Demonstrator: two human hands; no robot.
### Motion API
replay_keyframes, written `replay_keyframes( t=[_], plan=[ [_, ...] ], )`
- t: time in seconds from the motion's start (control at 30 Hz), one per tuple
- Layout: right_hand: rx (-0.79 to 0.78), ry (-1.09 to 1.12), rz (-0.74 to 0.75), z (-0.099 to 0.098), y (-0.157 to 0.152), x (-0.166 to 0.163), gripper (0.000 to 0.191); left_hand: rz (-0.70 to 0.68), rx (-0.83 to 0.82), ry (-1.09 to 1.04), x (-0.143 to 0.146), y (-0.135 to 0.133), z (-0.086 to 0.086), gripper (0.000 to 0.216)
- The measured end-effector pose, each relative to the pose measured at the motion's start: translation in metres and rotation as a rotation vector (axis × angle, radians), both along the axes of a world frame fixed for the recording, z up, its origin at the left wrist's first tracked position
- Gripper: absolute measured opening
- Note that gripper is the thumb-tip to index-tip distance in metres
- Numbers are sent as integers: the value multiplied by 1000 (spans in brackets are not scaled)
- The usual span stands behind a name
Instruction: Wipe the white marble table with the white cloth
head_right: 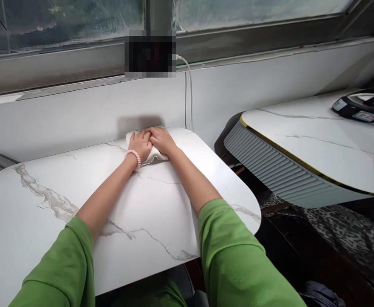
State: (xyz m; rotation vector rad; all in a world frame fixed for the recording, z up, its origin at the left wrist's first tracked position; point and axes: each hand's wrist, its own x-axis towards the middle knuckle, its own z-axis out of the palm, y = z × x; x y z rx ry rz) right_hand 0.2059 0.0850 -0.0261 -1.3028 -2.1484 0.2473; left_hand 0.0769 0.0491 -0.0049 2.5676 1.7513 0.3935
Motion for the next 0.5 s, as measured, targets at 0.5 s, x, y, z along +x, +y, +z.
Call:
replay_keyframes(
  t=[0.5],
  plan=[
    [-147,54,-81,-4,-212,171,47,-392,-32,78,124,-177,4,57]
  ],
)
